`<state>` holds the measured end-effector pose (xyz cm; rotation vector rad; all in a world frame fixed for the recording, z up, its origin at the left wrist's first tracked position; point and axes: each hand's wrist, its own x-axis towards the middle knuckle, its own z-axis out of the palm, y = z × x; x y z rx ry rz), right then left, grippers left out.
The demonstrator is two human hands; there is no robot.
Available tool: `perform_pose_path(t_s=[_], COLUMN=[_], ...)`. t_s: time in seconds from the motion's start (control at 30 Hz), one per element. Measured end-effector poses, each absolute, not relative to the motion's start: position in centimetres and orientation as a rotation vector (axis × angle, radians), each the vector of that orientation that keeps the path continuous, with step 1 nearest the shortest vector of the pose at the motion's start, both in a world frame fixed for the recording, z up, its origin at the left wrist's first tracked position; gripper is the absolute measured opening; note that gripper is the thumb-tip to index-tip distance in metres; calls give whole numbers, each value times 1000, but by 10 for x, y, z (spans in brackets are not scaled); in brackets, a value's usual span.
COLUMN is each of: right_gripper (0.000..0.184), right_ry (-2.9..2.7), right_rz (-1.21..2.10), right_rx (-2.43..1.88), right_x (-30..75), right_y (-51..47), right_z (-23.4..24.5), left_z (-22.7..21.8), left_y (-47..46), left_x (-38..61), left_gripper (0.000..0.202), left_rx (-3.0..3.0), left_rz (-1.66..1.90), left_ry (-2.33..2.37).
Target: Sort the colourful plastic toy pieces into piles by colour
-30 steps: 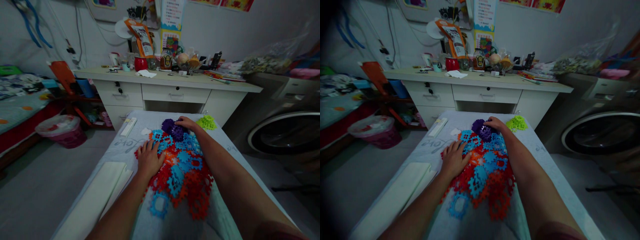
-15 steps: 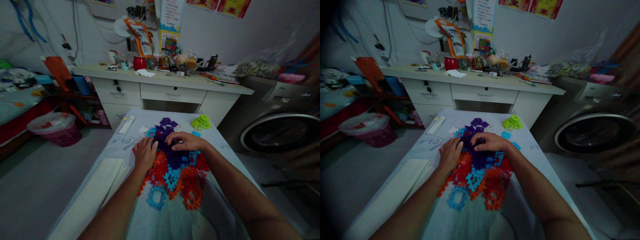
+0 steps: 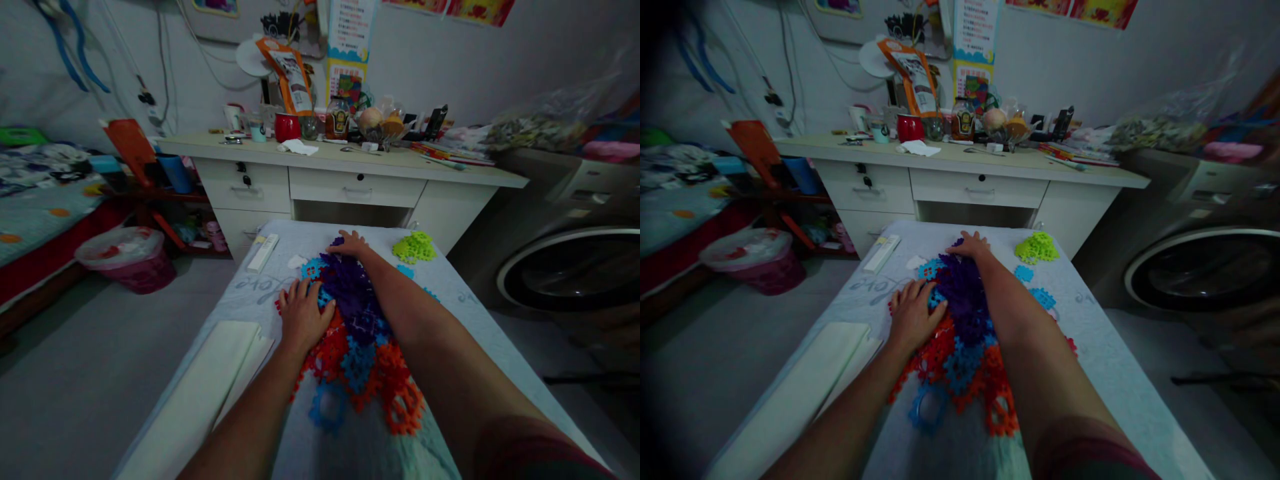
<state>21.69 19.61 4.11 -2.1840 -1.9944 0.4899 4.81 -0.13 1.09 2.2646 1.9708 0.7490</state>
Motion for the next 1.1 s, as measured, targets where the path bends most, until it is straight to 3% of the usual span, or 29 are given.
perform_pose_path(t_s=[0.07, 0.27, 0.47, 0.73, 1.1], right_gripper=[101, 64, 34, 42, 48], right_ry=[-2073, -2349, -2417, -2123, -2674], right_rz=[513, 453, 870, 1345, 827], right_rx=[-2205, -2016, -1711, -1317, -1095], right_x=[211, 223, 251, 262, 213], right_y=[196, 181, 142, 72, 5], right_z=[38, 50, 63, 87, 100], left_z=[10, 7, 8, 9, 10], left_y=[-1, 0, -1, 1, 10], left_x=[48, 49, 49, 46, 30], left_gripper=[47, 47, 45, 38, 40], left_rx=[2273, 2280, 2288, 2232, 1876], left_rz=[745, 796, 814, 921, 1341], left_ry=[1976, 1957, 1943, 1941, 1623])
